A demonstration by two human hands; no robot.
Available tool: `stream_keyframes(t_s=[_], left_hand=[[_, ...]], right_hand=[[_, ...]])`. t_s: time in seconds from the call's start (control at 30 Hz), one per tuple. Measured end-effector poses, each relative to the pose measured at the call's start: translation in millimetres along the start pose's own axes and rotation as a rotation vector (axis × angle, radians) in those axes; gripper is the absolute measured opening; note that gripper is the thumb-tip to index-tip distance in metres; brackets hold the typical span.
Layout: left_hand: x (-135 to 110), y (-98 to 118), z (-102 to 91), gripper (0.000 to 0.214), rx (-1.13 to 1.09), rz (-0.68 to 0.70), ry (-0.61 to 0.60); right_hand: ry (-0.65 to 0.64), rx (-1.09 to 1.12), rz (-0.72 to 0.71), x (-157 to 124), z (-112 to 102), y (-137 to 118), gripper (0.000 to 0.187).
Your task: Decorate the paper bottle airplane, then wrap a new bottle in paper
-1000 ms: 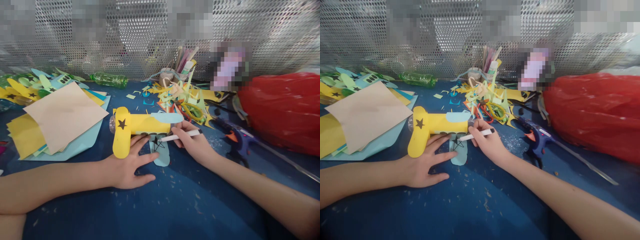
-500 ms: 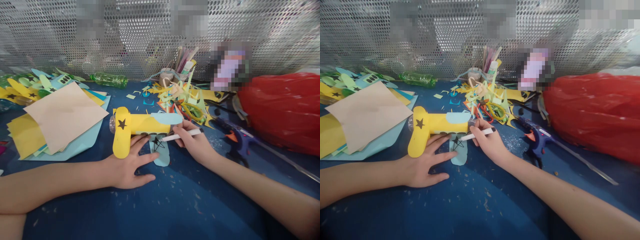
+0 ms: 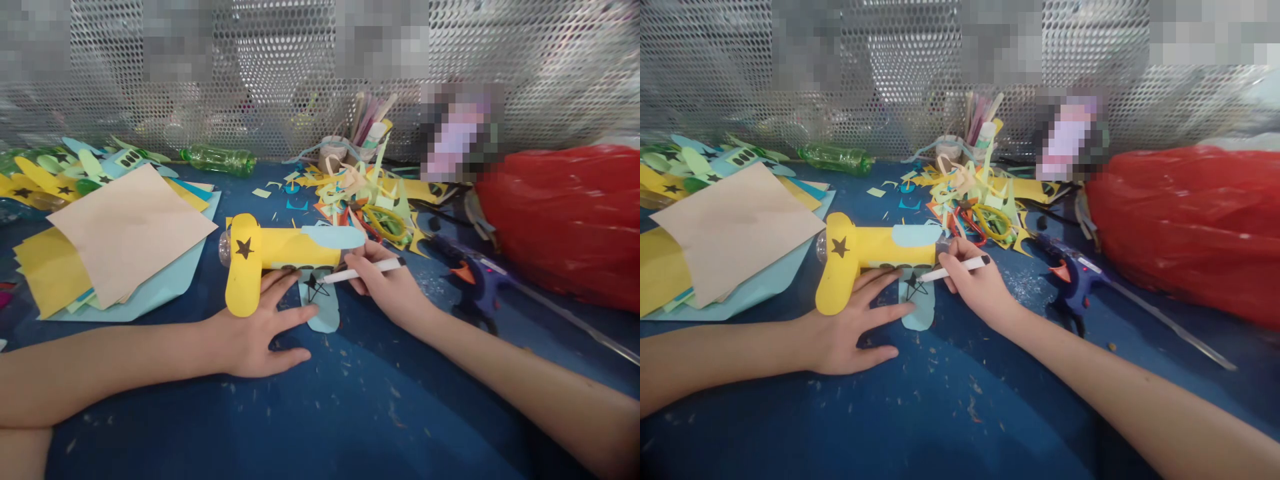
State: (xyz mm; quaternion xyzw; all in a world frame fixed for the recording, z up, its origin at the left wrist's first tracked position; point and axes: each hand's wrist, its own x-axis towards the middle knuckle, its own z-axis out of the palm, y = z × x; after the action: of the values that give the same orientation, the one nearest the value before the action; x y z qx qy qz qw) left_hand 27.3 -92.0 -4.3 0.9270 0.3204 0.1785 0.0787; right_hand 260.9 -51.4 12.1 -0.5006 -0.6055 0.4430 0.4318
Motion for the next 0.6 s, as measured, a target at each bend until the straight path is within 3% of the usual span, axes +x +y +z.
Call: stream_keyframes(t_s=[0.6], left_hand=[[-0.4,-0.7,0.1,0.054,-0.001,0.003,-0.004]], right_hand=[[0.004,-0.008,-0.01,-0.6,-1.9,1.0,0.029]])
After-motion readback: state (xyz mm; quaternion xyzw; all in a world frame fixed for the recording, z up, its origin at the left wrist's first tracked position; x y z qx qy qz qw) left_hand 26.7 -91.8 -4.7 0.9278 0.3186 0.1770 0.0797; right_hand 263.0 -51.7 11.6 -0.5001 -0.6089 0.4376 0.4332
